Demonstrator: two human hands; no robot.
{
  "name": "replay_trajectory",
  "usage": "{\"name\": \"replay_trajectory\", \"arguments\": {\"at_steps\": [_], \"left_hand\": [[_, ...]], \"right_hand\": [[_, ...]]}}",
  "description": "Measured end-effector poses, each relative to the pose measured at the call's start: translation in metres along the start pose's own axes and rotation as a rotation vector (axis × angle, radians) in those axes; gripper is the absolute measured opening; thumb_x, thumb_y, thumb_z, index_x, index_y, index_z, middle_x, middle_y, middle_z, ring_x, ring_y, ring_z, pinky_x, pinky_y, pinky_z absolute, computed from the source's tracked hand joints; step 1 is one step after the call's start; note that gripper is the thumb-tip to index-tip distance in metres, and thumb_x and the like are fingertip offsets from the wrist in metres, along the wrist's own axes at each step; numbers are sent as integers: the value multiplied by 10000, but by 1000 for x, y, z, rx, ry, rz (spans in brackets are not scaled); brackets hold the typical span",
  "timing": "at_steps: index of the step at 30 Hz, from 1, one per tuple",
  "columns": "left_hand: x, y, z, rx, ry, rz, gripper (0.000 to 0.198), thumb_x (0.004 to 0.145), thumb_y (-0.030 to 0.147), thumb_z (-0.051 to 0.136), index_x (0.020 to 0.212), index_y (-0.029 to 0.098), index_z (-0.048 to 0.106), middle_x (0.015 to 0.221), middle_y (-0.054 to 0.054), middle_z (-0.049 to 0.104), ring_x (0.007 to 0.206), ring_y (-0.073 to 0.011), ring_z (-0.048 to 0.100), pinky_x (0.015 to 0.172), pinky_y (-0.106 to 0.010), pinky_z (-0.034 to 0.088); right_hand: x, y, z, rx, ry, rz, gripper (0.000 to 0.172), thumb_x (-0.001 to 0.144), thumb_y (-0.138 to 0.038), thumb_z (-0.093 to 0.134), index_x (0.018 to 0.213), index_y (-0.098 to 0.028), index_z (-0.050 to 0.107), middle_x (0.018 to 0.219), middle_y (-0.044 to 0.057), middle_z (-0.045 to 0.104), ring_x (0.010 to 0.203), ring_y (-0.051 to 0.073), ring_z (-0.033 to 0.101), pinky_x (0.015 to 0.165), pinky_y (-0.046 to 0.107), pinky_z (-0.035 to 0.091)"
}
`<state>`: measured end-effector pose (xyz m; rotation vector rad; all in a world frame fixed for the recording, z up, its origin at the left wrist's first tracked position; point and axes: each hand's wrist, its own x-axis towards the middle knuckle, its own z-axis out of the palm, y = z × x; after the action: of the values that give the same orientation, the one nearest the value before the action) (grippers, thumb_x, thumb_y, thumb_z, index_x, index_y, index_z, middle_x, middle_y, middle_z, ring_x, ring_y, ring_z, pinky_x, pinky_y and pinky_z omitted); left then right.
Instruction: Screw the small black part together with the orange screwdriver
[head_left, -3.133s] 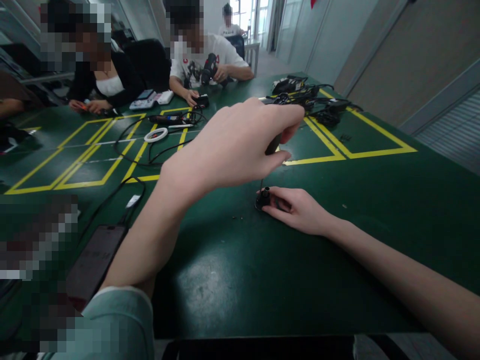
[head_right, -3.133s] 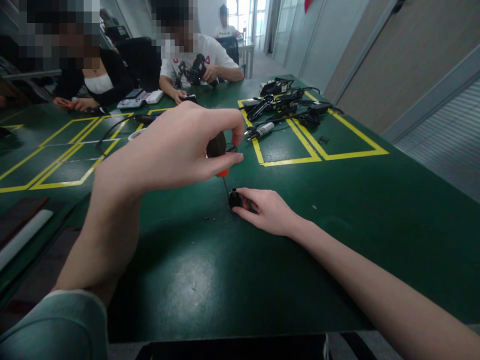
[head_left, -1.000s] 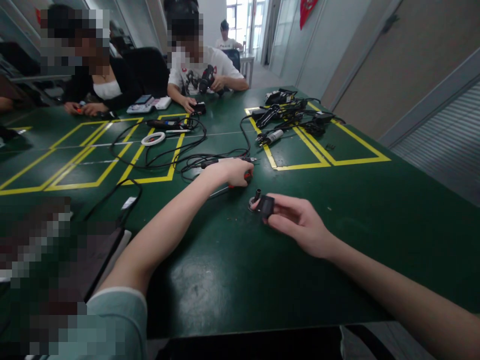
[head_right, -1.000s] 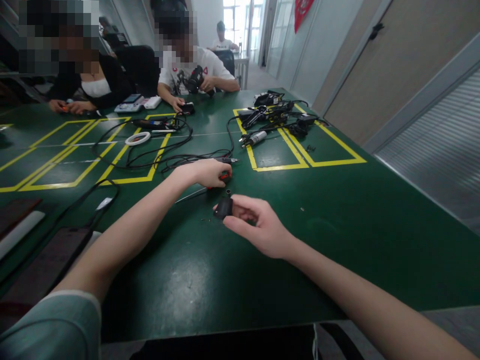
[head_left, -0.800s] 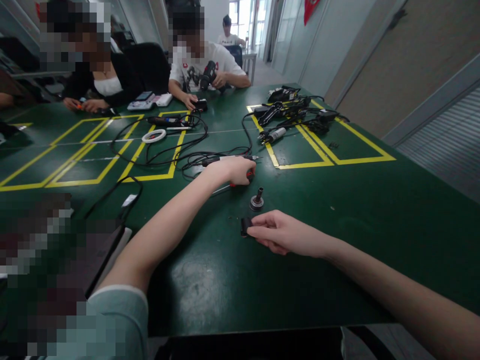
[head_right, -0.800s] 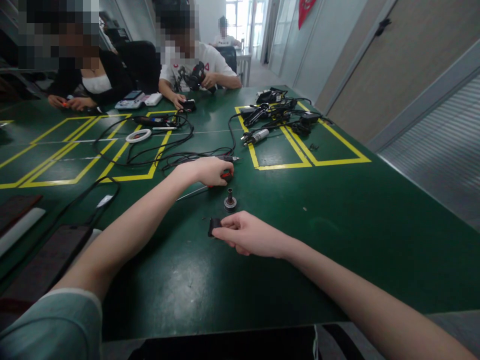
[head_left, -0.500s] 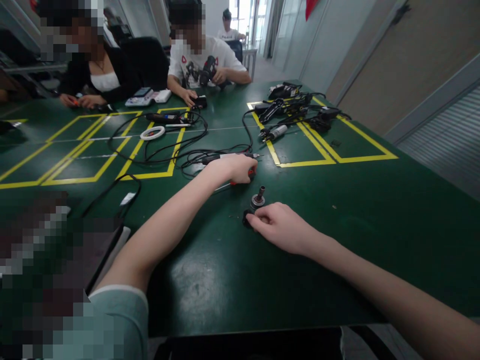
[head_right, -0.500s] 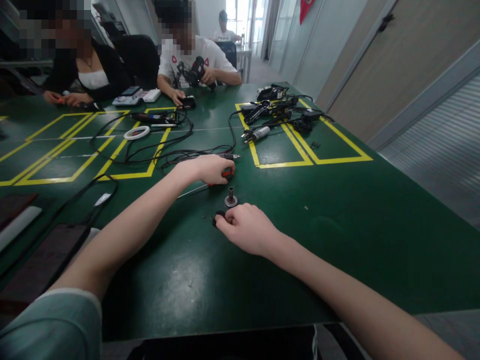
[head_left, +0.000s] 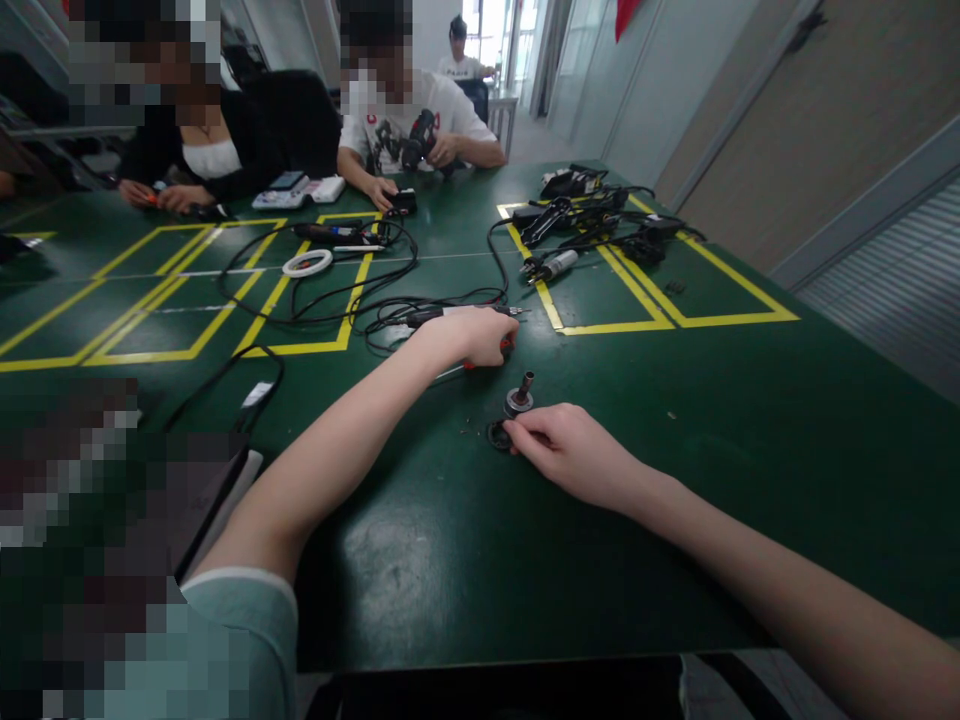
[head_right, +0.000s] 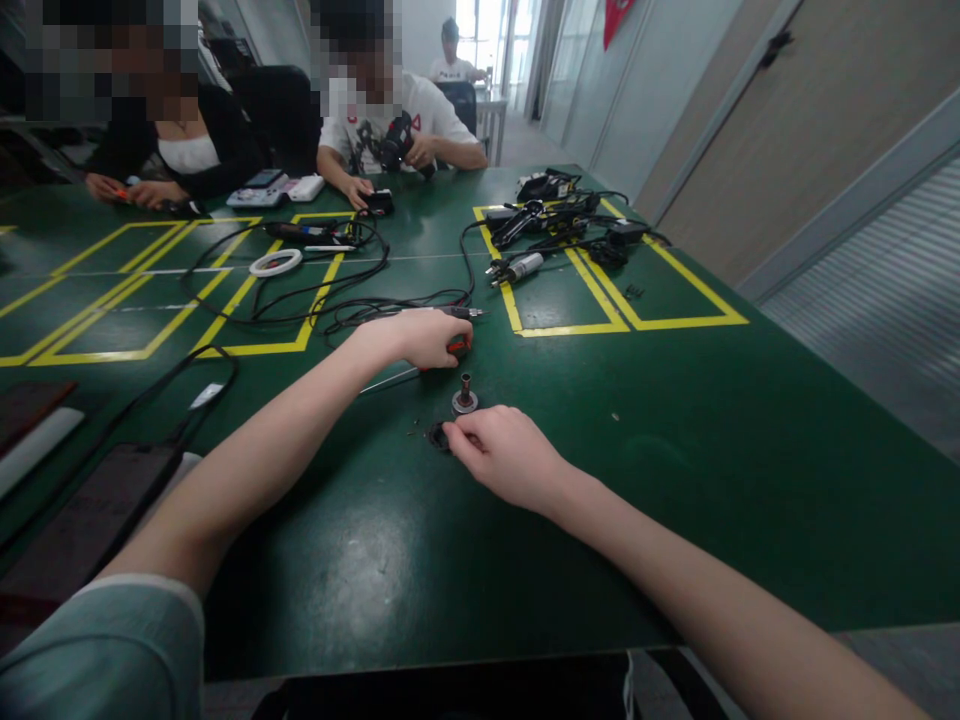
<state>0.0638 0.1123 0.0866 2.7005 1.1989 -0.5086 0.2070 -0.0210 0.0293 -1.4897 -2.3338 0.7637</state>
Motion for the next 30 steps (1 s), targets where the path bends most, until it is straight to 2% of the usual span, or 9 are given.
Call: {"name": "replay_trajectory", "arguments": {"at_steps": [2, 5, 8, 14, 19, 22, 24, 26, 30], "left_hand": [[1, 0, 1, 0, 5, 5, 474, 898, 309, 661, 1366, 235, 651, 1365, -137, 724, 1144, -319, 713, 932, -372, 547], [2, -2, 2, -3, 10, 12, 471, 900, 316, 661, 1364, 233, 653, 1352, -136, 730, 1122, -316, 717, 910, -369, 547], [3, -4, 3, -3, 10, 17, 455, 905, 328, 655, 1351, 236, 655, 1361, -125, 728, 1121, -302, 717, 882, -349, 547], [6, -7, 5, 3, 6, 27, 481, 892, 346, 664, 1361, 240, 651, 1331, -124, 737, 1110, -301, 714, 887, -352, 548], [1, -7, 1, -3, 14, 38, 500, 864, 327, 689, 1356, 248, 654, 1379, -117, 687, 1130, -289, 693, 899, -334, 542], [-8, -6, -7, -10, 39, 81, 510, 838, 281, 701, 1345, 236, 667, 1448, -127, 606, 1112, -268, 687, 887, -320, 533], [-13, -5, -12, -47, 20, 141, 556, 790, 249, 739, 1341, 239, 668, 1410, -102, 629, 1084, -242, 686, 865, -292, 523], [-15, -3, -15, -104, -47, 205, 582, 740, 243, 786, 1313, 249, 683, 1315, -63, 695, 1037, -225, 692, 816, -271, 513], [-12, 3, -10, -257, -230, 285, 492, 690, 239, 833, 1174, 253, 744, 1074, 1, 798, 941, -199, 719, 760, -252, 504]], "right_hand": [[-3, 5, -1, -27, 46, -106, 426, 1032, -319, 474, 662, -190, 642, 633, 36, 643, 570, 152, 555, 579, 299, 322], [-7, 14, -3, -46, 113, -288, 284, 1011, -261, 529, 905, -182, 780, 818, 70, 785, 704, 175, 700, 650, 284, 470], [-10, 21, -3, -80, 198, -412, 257, 1023, -238, 549, 1057, -190, 799, 957, 81, 844, 792, 190, 783, 705, 287, 563], [-16, 20, -10, -253, 405, -636, 230, 1057, -202, 539, 1035, -178, 767, 936, 70, 845, 809, 176, 804, 687, 264, 594], [-25, 21, -14, -512, 364, -717, 335, 1095, -219, 456, 975, -178, 766, 907, 87, 833, 709, 169, 760, 589, 274, 570], [-36, 30, -12, -540, 409, -801, 322, 1080, -143, 445, 993, -159, 755, 930, 112, 833, 689, 183, 750, 581, 292, 589], [-46, 39, -11, -482, 400, -791, 328, 1074, -121, 429, 1028, -188, 746, 1000, 112, 838, 736, 190, 765, 631, 303, 622], [-57, 49, -10, -362, 399, -727, 275, 1066, -141, 473, 1056, -214, 738, 1040, 117, 834, 853, 216, 795, 711, 319, 650], [-80, 62, -9, -301, 432, -591, 170, 1034, -145, 541, 1031, -223, 692, 1069, 121, 828, 844, 217, 813, 623, 281, 636]]}}
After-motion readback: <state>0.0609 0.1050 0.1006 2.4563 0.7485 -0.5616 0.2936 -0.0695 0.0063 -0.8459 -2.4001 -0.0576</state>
